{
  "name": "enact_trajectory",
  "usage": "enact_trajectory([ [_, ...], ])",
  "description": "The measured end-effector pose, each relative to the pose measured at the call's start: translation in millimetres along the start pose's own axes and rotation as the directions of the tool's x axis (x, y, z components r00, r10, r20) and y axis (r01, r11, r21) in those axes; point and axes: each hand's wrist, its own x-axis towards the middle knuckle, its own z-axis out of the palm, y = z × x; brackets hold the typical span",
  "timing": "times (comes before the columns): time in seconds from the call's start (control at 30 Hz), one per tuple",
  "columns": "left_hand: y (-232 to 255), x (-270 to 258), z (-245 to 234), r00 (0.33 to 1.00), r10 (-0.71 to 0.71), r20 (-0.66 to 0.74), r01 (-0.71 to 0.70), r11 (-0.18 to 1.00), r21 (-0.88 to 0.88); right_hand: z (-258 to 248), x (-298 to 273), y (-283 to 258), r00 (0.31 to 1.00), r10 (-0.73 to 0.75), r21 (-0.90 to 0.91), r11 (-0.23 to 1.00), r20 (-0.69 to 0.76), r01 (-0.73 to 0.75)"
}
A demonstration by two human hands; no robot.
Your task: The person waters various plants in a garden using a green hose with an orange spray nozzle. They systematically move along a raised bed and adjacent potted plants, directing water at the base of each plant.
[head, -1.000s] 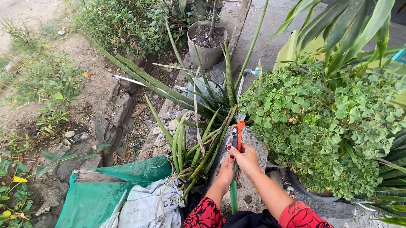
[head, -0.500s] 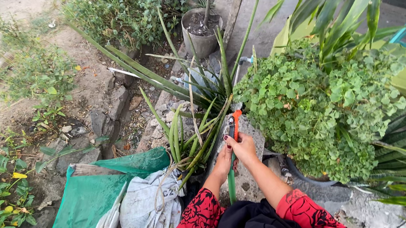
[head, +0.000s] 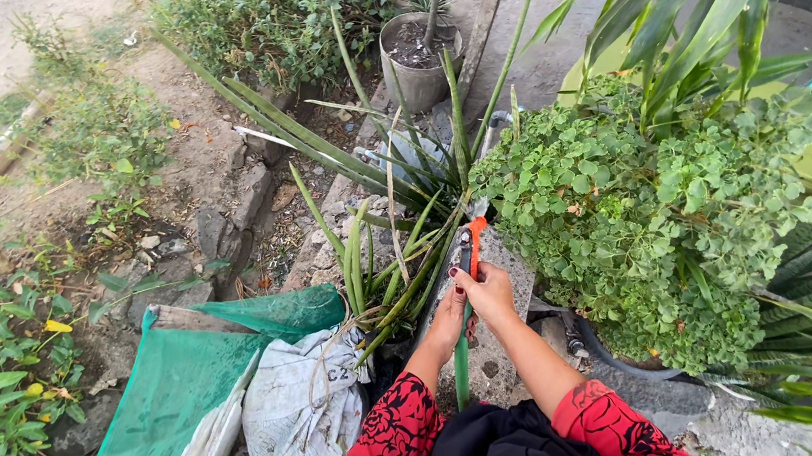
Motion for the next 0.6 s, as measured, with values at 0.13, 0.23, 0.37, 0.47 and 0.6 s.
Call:
enact_trajectory([
  [0.13,-7,-2,2,0.999,0.016,-0.037,-0.016,1.000,-0.012,0,6,17,0.999,0.006,0.062,0.998,0.047,-0.009],
  [0.23,-11,-11,8,0.997,-0.062,-0.055,0.060,0.997,-0.042,-4,10,37,0.990,0.023,0.123,0.992,0.142,-0.041],
  [0.37,-16,-48,15,0.981,-0.152,-0.117,0.137,0.982,-0.133,-11,-1,53,0.914,0.019,0.217,0.969,0.406,-0.117],
  [0.47,-20,-86,15,0.977,-0.152,-0.149,0.103,0.951,-0.292,-9,-15,41,0.730,0.074,0.150,0.960,0.679,-0.236],
  [0.6,-43,-153,24,0.938,0.159,-0.307,-0.285,0.858,-0.427,-2,-52,6,0.255,-0.058,0.109,0.976,0.965,-0.190],
])
